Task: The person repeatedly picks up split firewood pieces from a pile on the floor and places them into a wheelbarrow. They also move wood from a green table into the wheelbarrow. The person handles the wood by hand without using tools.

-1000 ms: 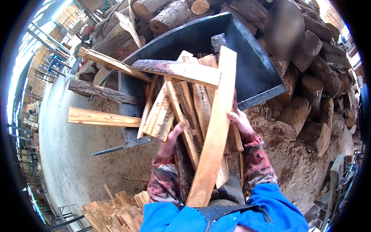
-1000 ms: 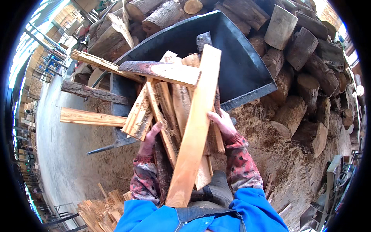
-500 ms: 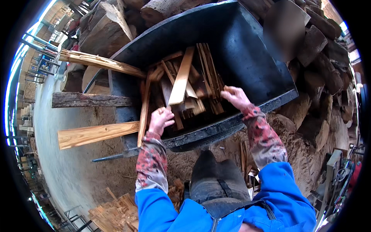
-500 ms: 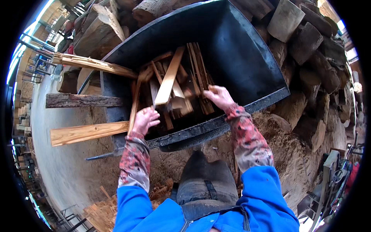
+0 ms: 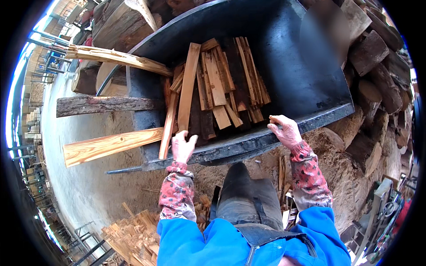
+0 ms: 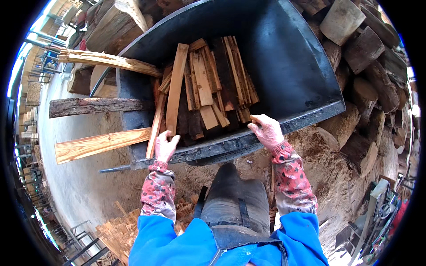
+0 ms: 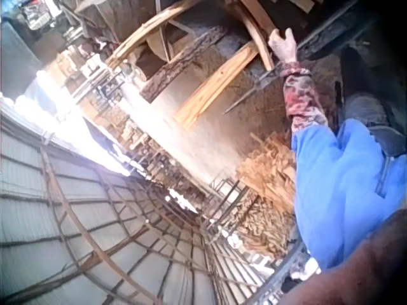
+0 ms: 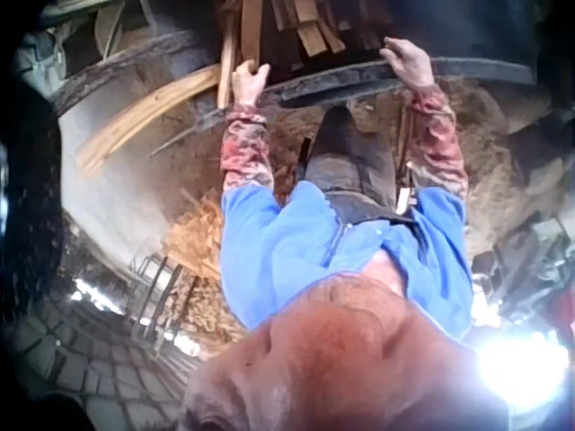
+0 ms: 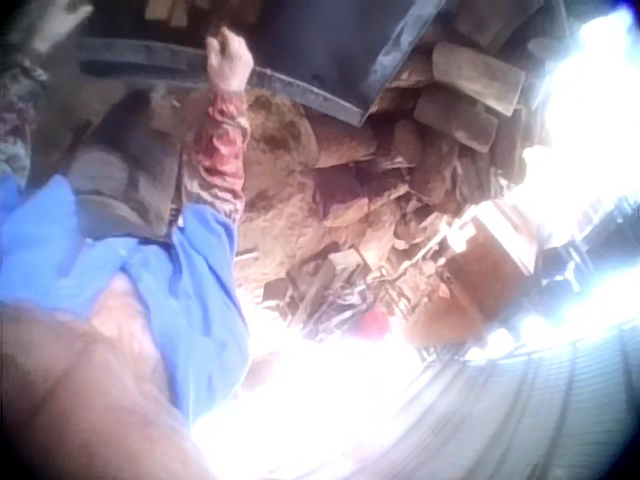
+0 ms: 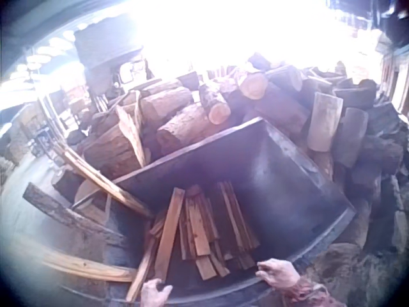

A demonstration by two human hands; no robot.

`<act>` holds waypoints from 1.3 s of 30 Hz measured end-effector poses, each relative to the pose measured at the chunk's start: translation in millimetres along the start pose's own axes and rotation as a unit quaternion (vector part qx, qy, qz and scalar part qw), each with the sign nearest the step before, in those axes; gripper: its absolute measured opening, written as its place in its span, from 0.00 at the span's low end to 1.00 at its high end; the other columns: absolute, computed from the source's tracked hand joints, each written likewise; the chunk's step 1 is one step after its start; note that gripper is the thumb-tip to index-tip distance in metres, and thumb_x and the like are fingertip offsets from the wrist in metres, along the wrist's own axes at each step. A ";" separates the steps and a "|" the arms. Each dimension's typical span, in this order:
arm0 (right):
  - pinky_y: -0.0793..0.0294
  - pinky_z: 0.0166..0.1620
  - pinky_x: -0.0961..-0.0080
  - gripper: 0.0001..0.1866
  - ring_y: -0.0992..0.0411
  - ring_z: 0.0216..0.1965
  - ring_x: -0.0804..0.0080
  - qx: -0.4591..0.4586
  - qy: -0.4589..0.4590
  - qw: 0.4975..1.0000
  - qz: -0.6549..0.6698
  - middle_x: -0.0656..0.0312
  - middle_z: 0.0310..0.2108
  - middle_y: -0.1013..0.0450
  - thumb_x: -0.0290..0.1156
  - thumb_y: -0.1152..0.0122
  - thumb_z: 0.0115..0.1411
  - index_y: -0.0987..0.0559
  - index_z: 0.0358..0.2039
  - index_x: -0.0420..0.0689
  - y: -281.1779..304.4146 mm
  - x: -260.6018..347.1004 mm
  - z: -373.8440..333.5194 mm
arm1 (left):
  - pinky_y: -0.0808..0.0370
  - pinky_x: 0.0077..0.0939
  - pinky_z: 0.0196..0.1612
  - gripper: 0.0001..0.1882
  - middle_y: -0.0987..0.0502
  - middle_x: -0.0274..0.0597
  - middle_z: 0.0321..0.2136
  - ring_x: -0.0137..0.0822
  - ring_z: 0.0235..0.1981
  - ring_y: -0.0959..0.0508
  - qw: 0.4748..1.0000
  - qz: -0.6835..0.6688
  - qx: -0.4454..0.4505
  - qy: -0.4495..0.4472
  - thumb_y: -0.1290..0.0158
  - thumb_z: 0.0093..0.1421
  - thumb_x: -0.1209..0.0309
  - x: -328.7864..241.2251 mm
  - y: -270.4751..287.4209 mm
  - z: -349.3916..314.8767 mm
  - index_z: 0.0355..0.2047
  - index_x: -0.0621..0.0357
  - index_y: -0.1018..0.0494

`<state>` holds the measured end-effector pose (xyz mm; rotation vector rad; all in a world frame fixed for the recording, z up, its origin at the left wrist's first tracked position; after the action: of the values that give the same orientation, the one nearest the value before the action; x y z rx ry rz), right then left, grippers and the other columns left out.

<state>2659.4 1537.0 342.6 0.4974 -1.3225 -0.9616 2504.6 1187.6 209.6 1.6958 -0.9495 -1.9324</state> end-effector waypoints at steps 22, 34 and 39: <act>0.26 0.35 0.71 0.15 0.25 0.31 0.64 0.045 0.009 0.984 -0.174 0.62 0.28 0.25 0.38 0.34 0.51 0.21 0.37 0.43 -25.5 10.8 14.8 | 0.28 0.48 0.46 0.30 0.26 0.54 0.41 0.56 0.43 0.25 0.965 0.191 0.102 0.145 0.50 0.48 0.64 60.0 134.7 0.9 0.54 0.54 0.36; 0.26 0.34 0.69 0.15 0.25 0.31 0.63 0.057 0.011 0.988 -0.146 0.61 0.27 0.25 0.38 0.33 0.51 0.20 0.36 0.43 -26.5 10.9 13.6 | 0.25 0.38 0.43 0.31 0.27 0.49 0.33 0.47 0.37 0.23 0.958 0.244 -0.002 0.152 0.40 0.41 0.72 -39.0 276.1 -146.2 0.50 0.61 0.31; 0.26 0.35 0.71 0.15 0.25 0.30 0.63 0.050 0.025 0.987 -0.148 0.61 0.27 0.25 0.38 0.33 0.51 0.20 0.36 0.43 -24.3 13.4 14.8 | 0.23 0.33 0.32 0.30 0.31 0.42 0.29 0.37 0.28 0.25 0.919 0.393 0.031 0.007 0.35 0.38 0.71 -68.7 318.4 -109.9 0.46 0.59 0.27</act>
<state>2637.5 1515.9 334.7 0.8080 -1.2777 -1.1218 2580.8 990.0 480.4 1.0815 -1.4165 -1.3483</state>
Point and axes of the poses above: each hand's wrist, its own z-axis towards the middle knuckle, its own y-axis out of the back of the hand, x = y × z, the point moved 6 cm from there along z, towards the middle knuckle
